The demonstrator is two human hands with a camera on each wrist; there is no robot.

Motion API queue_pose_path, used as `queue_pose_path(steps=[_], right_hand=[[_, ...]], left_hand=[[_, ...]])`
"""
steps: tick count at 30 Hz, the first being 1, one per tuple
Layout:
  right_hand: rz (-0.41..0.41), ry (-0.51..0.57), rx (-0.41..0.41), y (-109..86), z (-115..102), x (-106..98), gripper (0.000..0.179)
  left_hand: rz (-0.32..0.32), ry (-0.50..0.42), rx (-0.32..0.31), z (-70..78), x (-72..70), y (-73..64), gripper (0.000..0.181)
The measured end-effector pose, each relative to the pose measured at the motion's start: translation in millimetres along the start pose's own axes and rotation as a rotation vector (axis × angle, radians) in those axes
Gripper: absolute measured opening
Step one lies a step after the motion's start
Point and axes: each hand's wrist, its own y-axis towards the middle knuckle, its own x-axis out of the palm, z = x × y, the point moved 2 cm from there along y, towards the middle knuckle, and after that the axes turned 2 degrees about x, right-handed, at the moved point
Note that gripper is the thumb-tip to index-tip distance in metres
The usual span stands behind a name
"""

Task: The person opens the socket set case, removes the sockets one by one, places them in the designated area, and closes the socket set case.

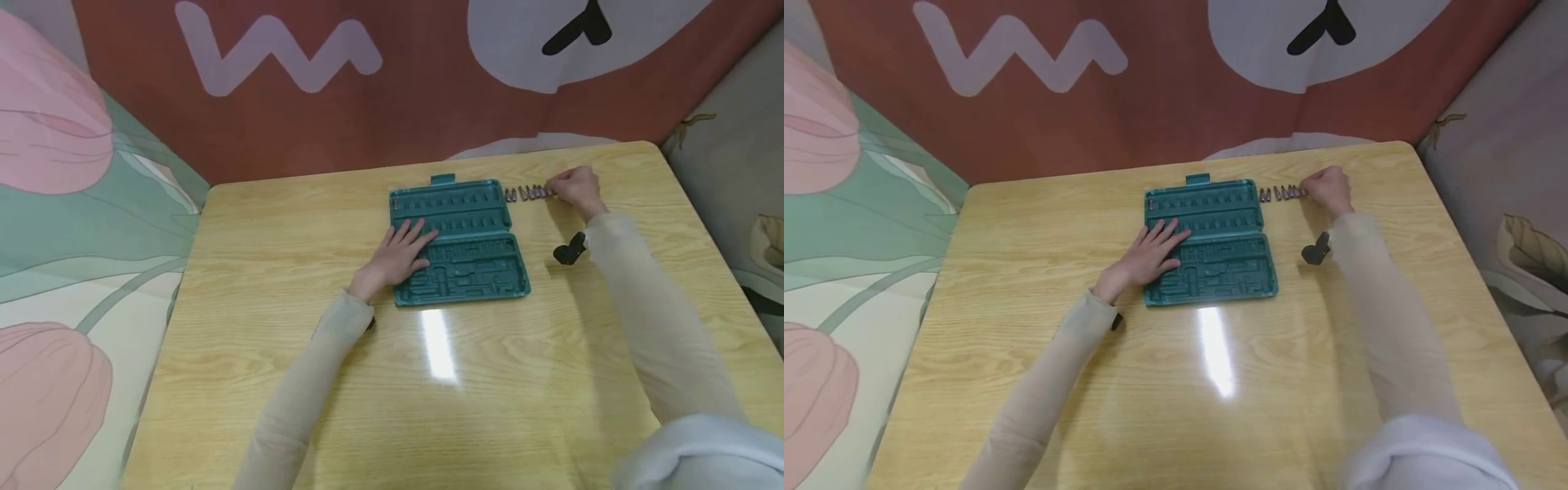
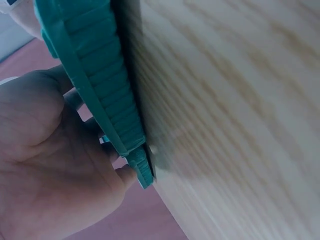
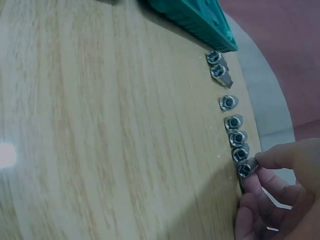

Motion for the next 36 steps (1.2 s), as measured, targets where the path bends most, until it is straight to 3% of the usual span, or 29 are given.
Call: queue_pose_path(steps=[12, 36], right_hand=[[0.036, -0.074, -0.012, -1.3, -1.8, 7.5, 0.038], [0.067, -0.044, -0.005, 4.8, 4.9, 8.6, 0.040]], left_hand=[[0.010, -0.020, 0.007, -0.8, -1.2, -0.3, 0.061], [-0.005, -0.012, -0.009, -0.6, -1.8, -0.5, 0.061]])
